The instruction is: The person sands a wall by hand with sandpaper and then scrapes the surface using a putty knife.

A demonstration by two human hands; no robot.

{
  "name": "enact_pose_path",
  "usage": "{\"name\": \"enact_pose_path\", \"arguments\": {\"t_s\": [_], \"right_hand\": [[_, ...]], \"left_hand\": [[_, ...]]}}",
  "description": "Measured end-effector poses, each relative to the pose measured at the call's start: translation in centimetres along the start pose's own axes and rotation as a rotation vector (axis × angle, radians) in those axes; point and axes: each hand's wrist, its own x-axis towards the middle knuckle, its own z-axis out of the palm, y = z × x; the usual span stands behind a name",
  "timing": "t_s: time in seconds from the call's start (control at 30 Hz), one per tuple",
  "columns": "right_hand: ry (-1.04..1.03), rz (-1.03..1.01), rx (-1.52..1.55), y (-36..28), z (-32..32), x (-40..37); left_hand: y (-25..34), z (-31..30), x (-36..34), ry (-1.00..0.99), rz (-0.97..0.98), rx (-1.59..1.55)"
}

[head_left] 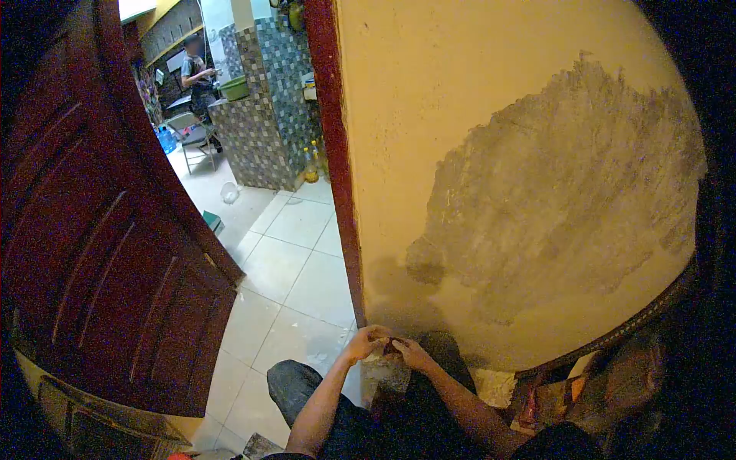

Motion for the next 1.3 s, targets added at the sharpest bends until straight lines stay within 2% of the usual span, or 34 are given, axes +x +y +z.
{"name": "enact_pose_path", "arguments": {"t_s": [0.07,0.27,0.33,0.4,0.47,0.5,0.57,0.6,0.67,0.77,0.8,0.87,0.9,0.97,1.0,1.03,1.1,1.13,1.23,1.27,1.3], "right_hand": [[-0.047,0.058,0.138,-0.2,-0.2,-0.1],[0.047,0.036,0.098,-0.6,-0.4,-0.2],[0.06,0.062,0.137,1.6,-0.5,0.7],[0.074,0.091,0.179,3.5,-0.5,1.3],[0.193,-0.179,-0.061,4.6,-0.5,1.5],[0.193,-0.177,-0.06,3.1,-0.6,1.0],[0.297,0.15,0.074,-1.8,-0.8,-0.3],[0.298,0.149,0.073,0.0,-0.6,0.5],[0.264,0.125,0.275,3.1,-0.6,1.8],[0.396,0.128,0.142,-2.4,-0.3,-0.6],[0.412,0.125,0.142,-1.2,-0.5,-0.2],[0.333,-0.082,0.139,0.9,-0.6,0.7],[0.35,-0.084,0.135,-0.4,-0.6,0.1],[0.373,-0.18,-0.108,-3.9,-1.0,-1.8],[0.391,-0.188,-0.117,-6.2,-1.7,-2.9],[0.375,-0.25,-0.204,-8.9,-2.4,-4.1],[0.318,-0.37,-0.337,-15.0,-4.3,-5.9],[0.277,-0.423,-0.382,-18.6,-5.6,-6.8],[0.456,-0.83,-0.78,-32.4,-10.1,-11.4],[0.563,-0.729,-0.789,-34.9,-12.0,-12.8],[0.75,-0.979,-0.882,-35.4,-15.9,-11.9]], "left_hand": [[0.1,0.1,0.3,0.017,0.003,-0.046],[-0.8,-0.1,2.2,0.013,0.05,0.068],[-0.4,-0.1,2.8,0.01,0.107,0.33],[0.7,0.0,3.0,-0.012,0.073,0.25],[1.4,-0.4,3.4,-0.035,0.038,0.171],[1.3,-0.9,3.8,-0.067,0.061,0.201],[1.9,-1.9,4.0,-0.098,0.085,0.232],[2.7,-2.3,3.9,-0.109,0.103,0.29],[3.3,-2.6,3.8,-0.129,0.129,0.344],[3.0,-3.0,4.7,-0.183,0.219,0.297],[2.8,-2.8,4.8,-0.123,0.216,0.337],[2.1,-2.9,5.0,-0.051,0.238,0.358],[1.9,-3.1,4.8,-0.066,0.249,0.357],[2.3,-3.5,4.9,0.069,0.385,0.468],[4.2,-3.0,3.5,0.146,0.202,0.307],[4.5,-3.0,3.4,0.135,0.221,0.307],[3.9,-3.4,3.0,0.31,0.286,0.201],[3.8,-3.4,2.7,0.413,0.307,0.327],[2.3,-4.0,2.6,0.494,0.345,0.486],[2.2,-4.0,2.4,0.486,0.351,0.485],[2.3,-3.9,1.9,0.504,0.363,0.481]]}}
